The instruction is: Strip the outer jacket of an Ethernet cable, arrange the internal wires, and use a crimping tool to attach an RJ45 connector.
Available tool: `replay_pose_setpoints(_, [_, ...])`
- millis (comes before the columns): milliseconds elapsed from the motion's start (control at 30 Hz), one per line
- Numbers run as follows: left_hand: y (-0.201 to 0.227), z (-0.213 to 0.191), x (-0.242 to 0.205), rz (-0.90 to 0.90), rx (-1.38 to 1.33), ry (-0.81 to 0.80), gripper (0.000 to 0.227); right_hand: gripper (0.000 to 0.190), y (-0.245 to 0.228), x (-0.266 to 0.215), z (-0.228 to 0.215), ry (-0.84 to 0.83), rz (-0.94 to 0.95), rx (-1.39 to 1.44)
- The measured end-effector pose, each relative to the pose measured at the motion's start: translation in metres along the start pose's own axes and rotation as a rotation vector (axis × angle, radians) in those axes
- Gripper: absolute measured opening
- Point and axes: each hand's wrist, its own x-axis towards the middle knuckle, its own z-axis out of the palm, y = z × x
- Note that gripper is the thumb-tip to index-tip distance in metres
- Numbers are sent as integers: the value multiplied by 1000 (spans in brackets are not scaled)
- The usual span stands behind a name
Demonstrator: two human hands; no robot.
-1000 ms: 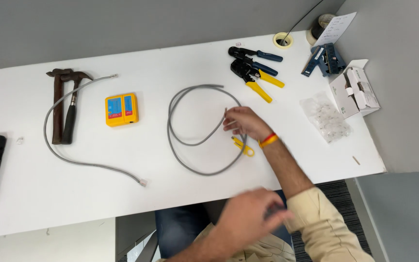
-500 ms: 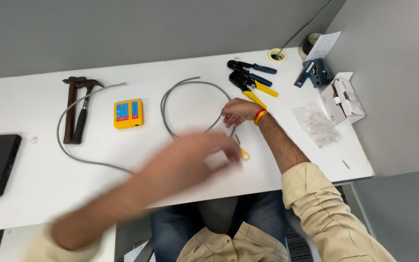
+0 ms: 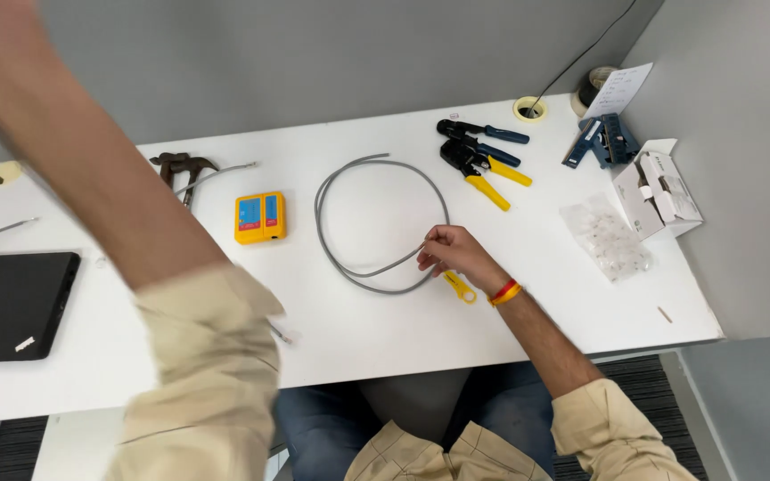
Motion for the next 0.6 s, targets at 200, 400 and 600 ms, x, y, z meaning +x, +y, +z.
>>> replay_pose_setpoints(200, [-91, 200, -130, -95, 72, 33, 17, 16, 4, -24, 4, 26, -72, 179])
replay_pose_setpoints(400, [-106, 273, -187, -362, 213, -179, 38, 16, 10, -32, 8, 67, -76, 189])
replay_pose_setpoints(600, [-114, 275, -195, -543, 76, -125, 33, 14, 4, -42, 14, 31, -90, 150])
